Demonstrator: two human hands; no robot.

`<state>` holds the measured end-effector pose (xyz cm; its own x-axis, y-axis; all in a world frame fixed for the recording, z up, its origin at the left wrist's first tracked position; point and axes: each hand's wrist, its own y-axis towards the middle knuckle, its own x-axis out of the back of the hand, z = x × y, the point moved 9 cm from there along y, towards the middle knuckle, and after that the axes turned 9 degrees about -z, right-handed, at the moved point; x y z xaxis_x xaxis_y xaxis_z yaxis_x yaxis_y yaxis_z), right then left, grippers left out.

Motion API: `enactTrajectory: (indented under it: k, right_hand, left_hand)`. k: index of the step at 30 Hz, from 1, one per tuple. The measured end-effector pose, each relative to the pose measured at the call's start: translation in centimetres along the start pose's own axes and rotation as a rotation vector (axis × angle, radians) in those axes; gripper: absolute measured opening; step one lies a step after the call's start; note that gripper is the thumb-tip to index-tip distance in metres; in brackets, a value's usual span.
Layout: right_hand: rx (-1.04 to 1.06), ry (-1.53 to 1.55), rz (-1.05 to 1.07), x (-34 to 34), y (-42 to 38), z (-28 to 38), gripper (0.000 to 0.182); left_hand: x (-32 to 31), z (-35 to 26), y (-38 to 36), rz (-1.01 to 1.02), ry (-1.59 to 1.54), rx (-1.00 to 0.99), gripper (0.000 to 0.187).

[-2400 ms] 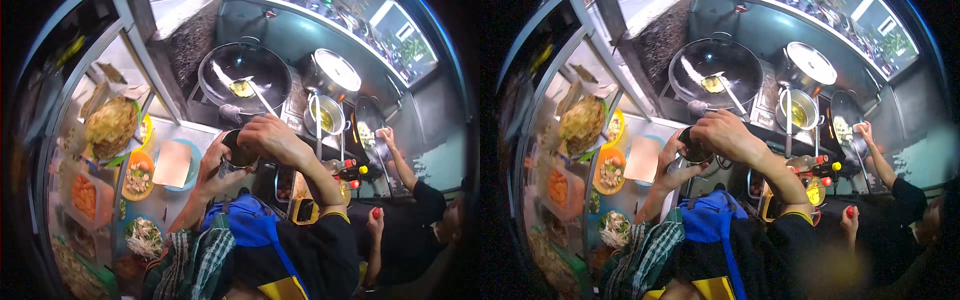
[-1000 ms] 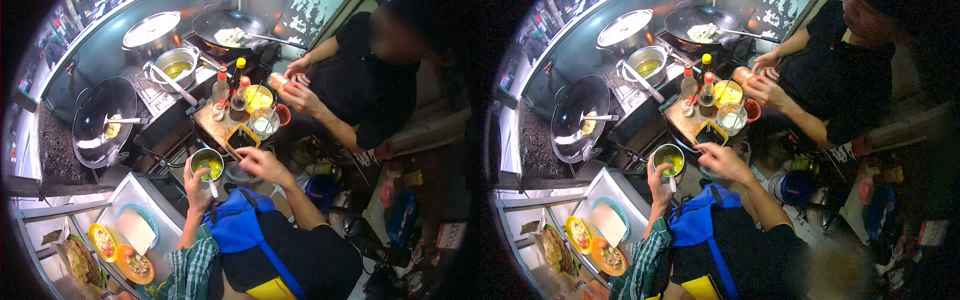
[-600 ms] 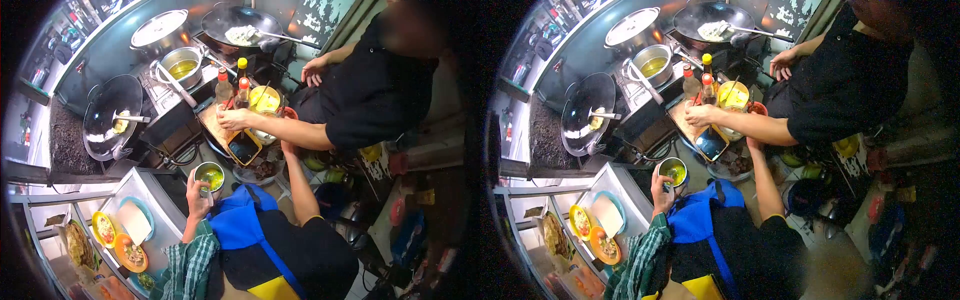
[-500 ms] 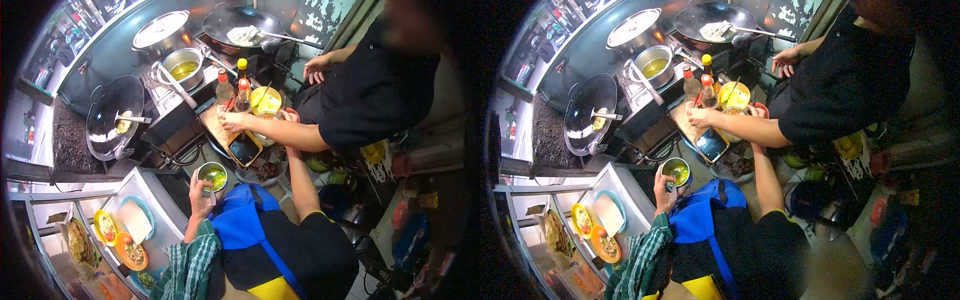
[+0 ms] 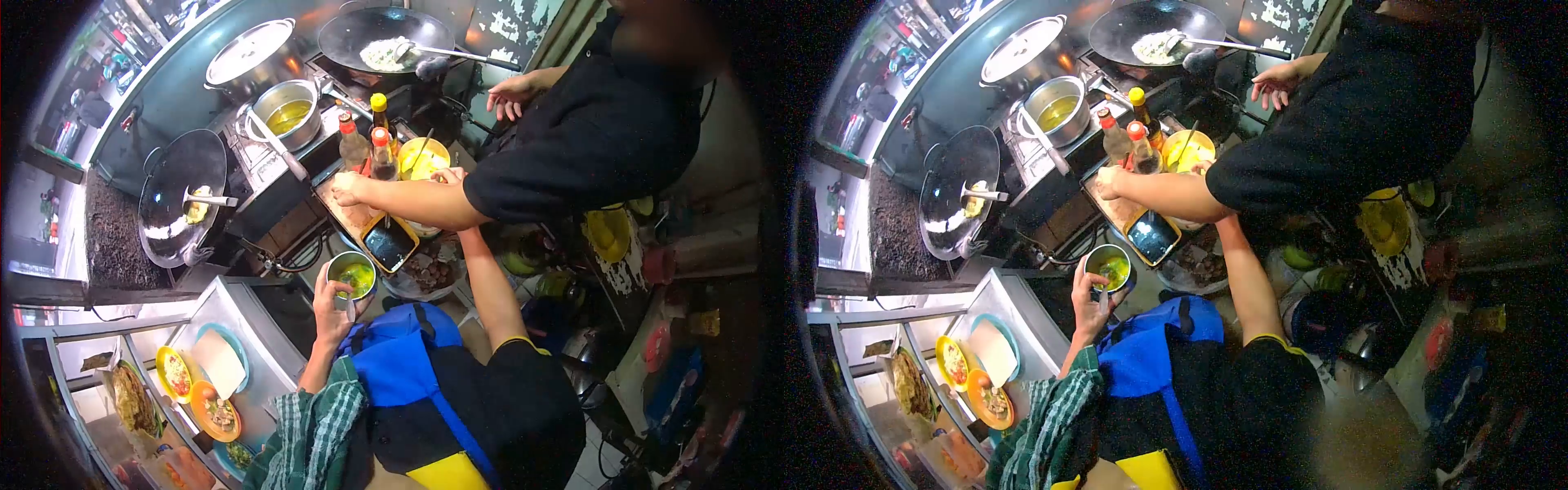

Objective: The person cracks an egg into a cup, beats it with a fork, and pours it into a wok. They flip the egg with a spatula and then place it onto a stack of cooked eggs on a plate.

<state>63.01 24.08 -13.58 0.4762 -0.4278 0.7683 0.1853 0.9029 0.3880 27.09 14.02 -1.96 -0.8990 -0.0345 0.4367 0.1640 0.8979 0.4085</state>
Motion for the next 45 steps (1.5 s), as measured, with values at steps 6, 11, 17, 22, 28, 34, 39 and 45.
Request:
enactTrajectory:
  k: [6, 11, 17, 22, 28, 34, 39, 45]
  right_hand:
    - [0.049, -0.172, -0.007, -1.3, -5.0, 0.1, 0.057]
    - [0.073, -0.309, -0.015, -3.0, -7.6, -0.4, 0.059]
    - [-0.107, 0.442, -0.309, -1.8, -7.5, -1.6, 0.042]
    - [-0.201, 0.527, -0.51, 7.7, -4.6, 2.7, 0.036]
    - [-0.609, 0.61, -0.42, 9.9, -7.5, 1.8, 0.031]
    - [-0.594, 0.901, -0.465, 12.1, -7.8, 5.1, 0.032]
    - [-0.176, 0.566, -0.295, 14.6, -6.1, 13.7, 0.019]
    - [-0.053, 0.347, -0.531, 16.6, -5.8, 15.6, 0.012]
  left_hand:
    - [0.0, 0.2, 0.0, -0.056, 0.048, -0.01, 0.043]
    - [-0.3, -0.2, 0.4, -0.046, -0.02, -0.021, 0.044]
    - [-1.3, -1.3, 1.3, -0.014, 0.001, -0.045, 0.05]
    - [-2.6, -0.9, 2.2, 0.033, -0.103, -0.039, 0.056]
    - [-4.8, 1.5, 3.5, 0.072, 0.043, 0.017, 0.058]
    - [-6.4, 0.2, 5.8, 0.099, 0.11, -0.027, 0.054]
    - [-7.4, 0.7, 6.4, 0.158, 0.03, 0.046, 0.054]
    - [-5.7, 0.7, 6.1, 0.028, -0.08, -0.008, 0.054]
